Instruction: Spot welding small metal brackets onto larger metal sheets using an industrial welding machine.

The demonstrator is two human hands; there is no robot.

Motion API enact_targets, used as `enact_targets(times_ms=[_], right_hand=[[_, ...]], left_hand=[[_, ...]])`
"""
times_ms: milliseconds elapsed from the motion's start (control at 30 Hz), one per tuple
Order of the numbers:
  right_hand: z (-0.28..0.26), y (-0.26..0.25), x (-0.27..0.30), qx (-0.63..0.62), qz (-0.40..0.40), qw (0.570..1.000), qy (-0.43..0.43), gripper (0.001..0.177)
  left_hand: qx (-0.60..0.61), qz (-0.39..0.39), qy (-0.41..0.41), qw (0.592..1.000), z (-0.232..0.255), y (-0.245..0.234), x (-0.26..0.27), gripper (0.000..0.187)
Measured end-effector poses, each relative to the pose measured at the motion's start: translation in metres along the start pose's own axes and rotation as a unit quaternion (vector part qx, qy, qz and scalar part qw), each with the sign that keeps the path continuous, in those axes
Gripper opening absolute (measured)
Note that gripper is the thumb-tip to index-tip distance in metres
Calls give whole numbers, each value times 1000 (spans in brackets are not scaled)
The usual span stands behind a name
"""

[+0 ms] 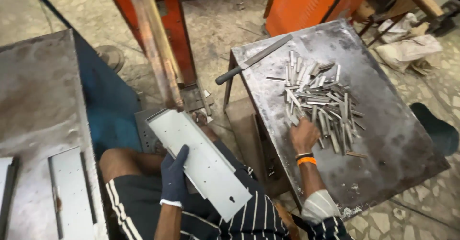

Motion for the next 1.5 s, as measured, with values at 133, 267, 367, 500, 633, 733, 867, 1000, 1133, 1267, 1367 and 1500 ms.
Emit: enact_targets(times_ms=[133, 267, 367, 500, 633, 733, 867, 1000, 1133, 1267, 1367, 1500], right_hand=[[-70, -78, 5, -65, 16, 998, 11, 29], [-179, -148, 54, -258, -116, 959, -38, 29], [-242, -176, 94, -311, -165, 929, -113, 28], [-271, -180, 125, -275, -186, 920, -209, 27], [-283, -209, 116, -348, -247, 894, -136, 28], [-285, -208, 119, -428, -233, 867, -103, 23], [-296, -234, 128, -430, -87, 874, -210, 13], [-303, -244, 138, -382, -65, 871, -303, 26], [-299, -235, 135, -374, -66, 876, -298, 29], [-289, -245, 100, -376, -35, 904, -200, 35], [-285, -248, 89, -365, -46, 908, -200, 41], [-287, -231, 97, -325, -100, 904, -260, 30]], left_hand=[[5, -16, -13, 1000, 4, 5, 6, 37], [-19, -51, 11, 998, 8, 12, 19, 33], [-40, -65, 47, 996, 7, 16, 23, 32], [-49, -42, 115, 991, 4, 7, 22, 30], [-89, -15, 101, 991, -3, -9, 18, 26], [-37, -28, 119, 992, 18, -1, 35, 28], [-33, -13, 130, 991, 19, 1, 42, 27], [-79, 6, 94, 992, 13, -8, 37, 27], [-112, 4, 147, 983, 26, -8, 46, 26], [-32, -12, 112, 993, 39, -9, 50, 28], [6, -30, 84, 996, 49, -8, 54, 28], [20, -47, 64, 997, 64, -7, 60, 29]])
Point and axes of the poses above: each hand's wrist, its own x-axis away from the middle knuckle, its own y-axis out of the palm, z = x × y, the point moved 7 cm from there along -x, towards the middle knuckle, and after that the axes turned 14 degrees about z, right-handed, at the moved point
